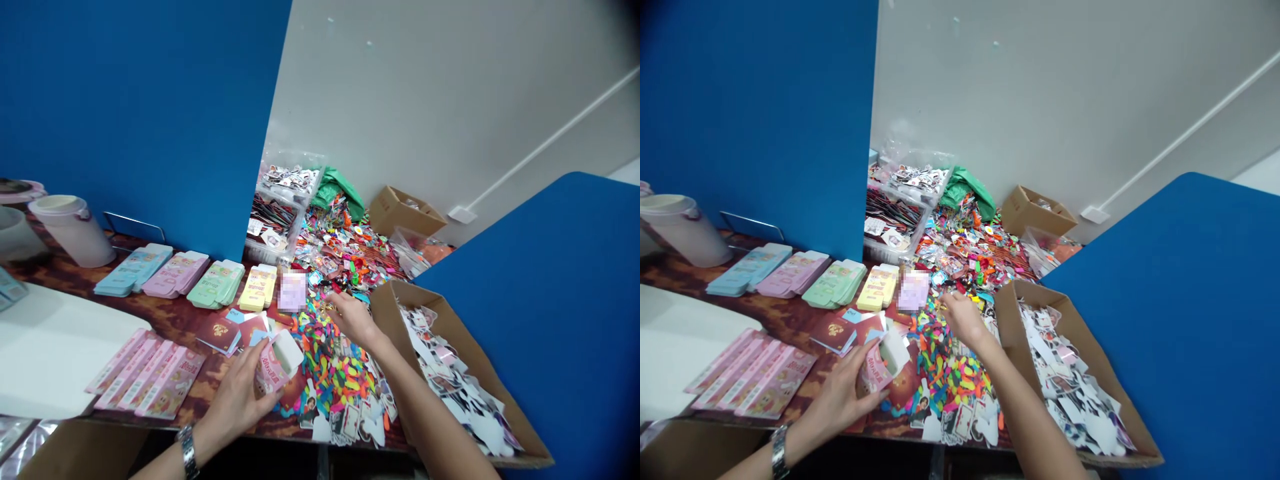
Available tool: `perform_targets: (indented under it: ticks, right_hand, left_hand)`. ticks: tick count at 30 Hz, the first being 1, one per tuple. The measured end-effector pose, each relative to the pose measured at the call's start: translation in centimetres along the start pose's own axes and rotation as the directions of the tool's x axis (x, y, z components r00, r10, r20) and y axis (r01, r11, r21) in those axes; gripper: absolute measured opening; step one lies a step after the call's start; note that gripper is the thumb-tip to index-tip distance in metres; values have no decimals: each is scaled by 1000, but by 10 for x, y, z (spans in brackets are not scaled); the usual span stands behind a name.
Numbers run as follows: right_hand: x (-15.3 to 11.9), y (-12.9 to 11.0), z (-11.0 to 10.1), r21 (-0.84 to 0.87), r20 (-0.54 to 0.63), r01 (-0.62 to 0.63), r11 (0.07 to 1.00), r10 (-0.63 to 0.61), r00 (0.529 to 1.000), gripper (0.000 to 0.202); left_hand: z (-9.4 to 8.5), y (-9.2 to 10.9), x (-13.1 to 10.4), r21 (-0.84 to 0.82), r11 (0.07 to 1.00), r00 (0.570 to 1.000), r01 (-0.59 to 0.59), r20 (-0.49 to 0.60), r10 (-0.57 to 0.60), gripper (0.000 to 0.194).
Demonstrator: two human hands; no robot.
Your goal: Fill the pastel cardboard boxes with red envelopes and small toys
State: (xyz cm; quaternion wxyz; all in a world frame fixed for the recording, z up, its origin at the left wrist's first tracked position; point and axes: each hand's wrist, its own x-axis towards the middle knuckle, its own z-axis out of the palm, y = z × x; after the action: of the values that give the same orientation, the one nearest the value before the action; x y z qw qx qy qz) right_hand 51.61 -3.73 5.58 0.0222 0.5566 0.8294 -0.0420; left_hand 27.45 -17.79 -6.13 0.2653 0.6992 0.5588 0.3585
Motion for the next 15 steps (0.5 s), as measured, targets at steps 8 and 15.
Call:
perform_targets:
  ticks: [8, 15]
  right_hand:
    - [0, 2, 26, -12, -61, -38, 999, 37, 997, 30]
    - [-9, -6, 8, 196, -142, 42, 980, -14, 990, 22]
  left_hand:
    - [3, 2, -2, -4, 1000, 999, -24, -34, 24, 74]
    - [-1, 0, 0, -20, 1000, 1000, 17, -11, -17, 73]
